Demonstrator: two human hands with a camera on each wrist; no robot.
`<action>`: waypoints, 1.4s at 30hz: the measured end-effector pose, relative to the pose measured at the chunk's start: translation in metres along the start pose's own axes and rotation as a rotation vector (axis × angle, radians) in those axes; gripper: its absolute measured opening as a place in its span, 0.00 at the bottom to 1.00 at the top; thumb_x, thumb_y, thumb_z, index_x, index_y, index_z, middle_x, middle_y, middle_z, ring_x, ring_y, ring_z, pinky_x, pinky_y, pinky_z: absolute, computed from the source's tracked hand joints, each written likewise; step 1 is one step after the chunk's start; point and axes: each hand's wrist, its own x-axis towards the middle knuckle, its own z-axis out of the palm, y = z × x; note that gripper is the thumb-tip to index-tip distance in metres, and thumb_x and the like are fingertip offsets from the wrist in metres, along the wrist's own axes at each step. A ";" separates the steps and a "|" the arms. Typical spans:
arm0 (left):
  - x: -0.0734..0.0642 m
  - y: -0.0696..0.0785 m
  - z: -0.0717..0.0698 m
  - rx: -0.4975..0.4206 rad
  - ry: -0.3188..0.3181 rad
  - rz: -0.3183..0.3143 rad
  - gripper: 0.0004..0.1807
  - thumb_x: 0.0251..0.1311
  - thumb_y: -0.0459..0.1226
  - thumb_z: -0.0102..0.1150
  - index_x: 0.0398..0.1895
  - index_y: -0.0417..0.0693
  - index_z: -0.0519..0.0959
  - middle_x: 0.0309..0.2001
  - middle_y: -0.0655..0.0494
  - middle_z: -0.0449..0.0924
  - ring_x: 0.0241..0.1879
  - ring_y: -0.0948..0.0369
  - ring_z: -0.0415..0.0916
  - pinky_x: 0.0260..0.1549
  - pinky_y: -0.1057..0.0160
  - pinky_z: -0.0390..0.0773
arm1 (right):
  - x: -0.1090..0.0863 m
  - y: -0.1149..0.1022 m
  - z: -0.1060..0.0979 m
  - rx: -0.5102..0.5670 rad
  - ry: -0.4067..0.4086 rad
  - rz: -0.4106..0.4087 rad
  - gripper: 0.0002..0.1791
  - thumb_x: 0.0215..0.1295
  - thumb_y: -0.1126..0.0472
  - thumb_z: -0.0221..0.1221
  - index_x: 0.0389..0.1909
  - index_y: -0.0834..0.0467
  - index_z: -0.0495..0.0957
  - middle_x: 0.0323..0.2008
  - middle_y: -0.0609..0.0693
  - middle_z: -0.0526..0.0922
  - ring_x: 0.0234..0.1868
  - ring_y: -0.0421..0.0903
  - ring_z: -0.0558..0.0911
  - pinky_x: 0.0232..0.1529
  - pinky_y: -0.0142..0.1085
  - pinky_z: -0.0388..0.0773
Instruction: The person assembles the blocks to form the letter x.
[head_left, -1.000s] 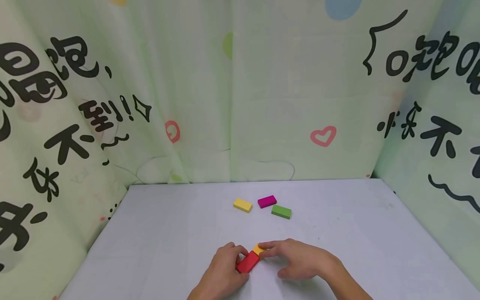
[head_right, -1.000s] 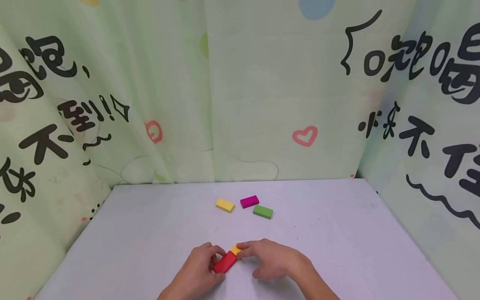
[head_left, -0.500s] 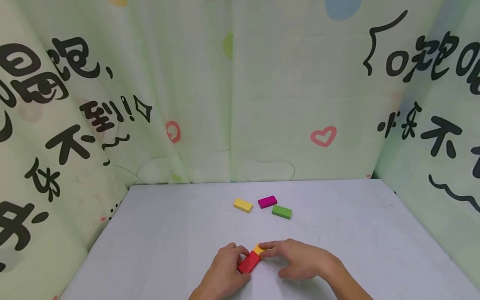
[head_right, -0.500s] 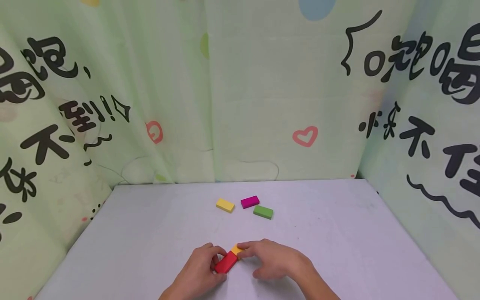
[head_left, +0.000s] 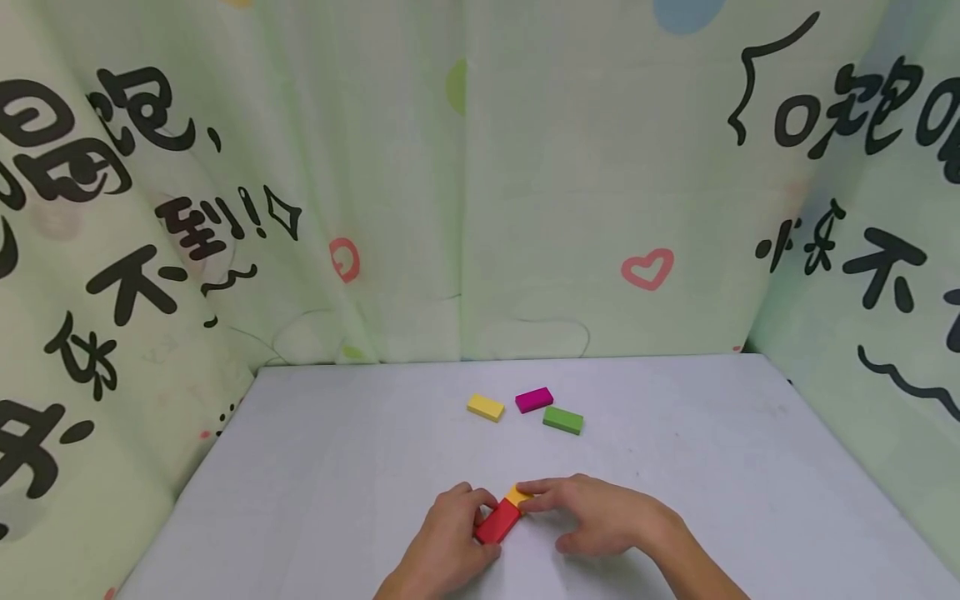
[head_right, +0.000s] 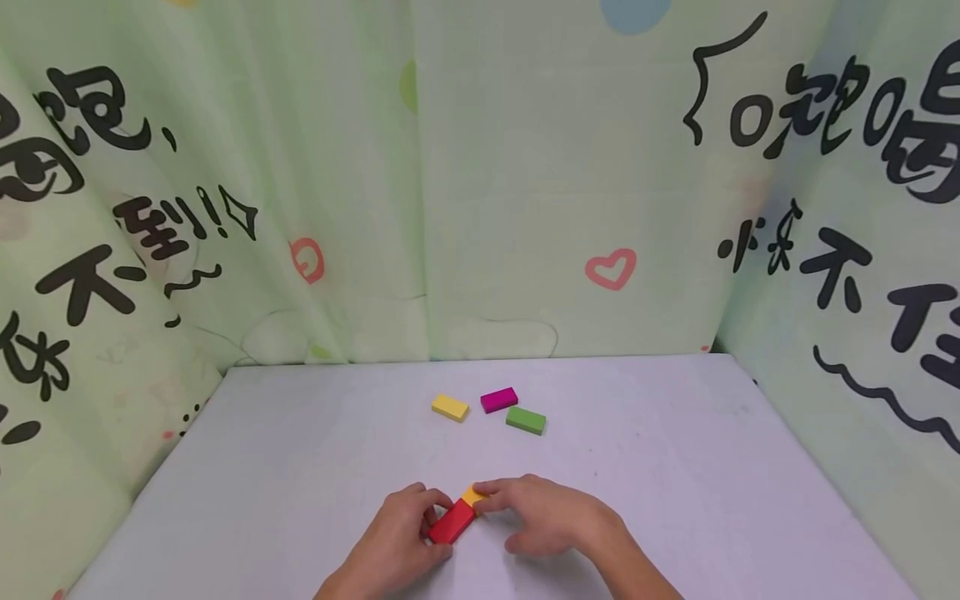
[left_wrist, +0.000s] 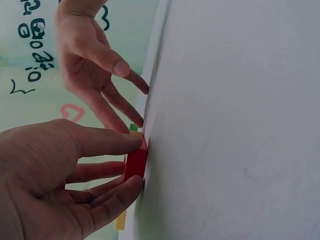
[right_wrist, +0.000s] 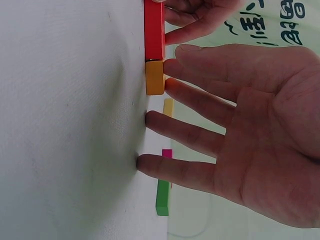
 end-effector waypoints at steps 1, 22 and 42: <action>0.000 0.000 0.000 -0.001 -0.001 0.000 0.20 0.51 0.37 0.80 0.48 0.49 0.84 0.33 0.62 0.73 0.37 0.62 0.70 0.30 0.67 0.77 | 0.000 0.000 0.000 -0.001 0.001 -0.001 0.33 0.61 0.65 0.68 0.65 0.35 0.80 0.74 0.37 0.72 0.74 0.51 0.73 0.66 0.51 0.77; 0.002 0.002 -0.001 -0.022 -0.017 -0.035 0.21 0.50 0.38 0.81 0.48 0.49 0.84 0.32 0.61 0.73 0.37 0.62 0.70 0.33 0.63 0.81 | 0.001 0.000 -0.001 0.009 0.000 0.020 0.32 0.60 0.64 0.69 0.65 0.36 0.81 0.74 0.35 0.72 0.73 0.52 0.73 0.65 0.52 0.78; 0.002 0.000 0.000 -0.026 -0.013 -0.021 0.22 0.48 0.40 0.82 0.47 0.51 0.84 0.32 0.61 0.73 0.36 0.62 0.71 0.33 0.64 0.82 | 0.001 -0.002 0.000 0.002 -0.007 0.016 0.33 0.61 0.63 0.69 0.65 0.34 0.80 0.74 0.35 0.71 0.74 0.49 0.73 0.66 0.49 0.78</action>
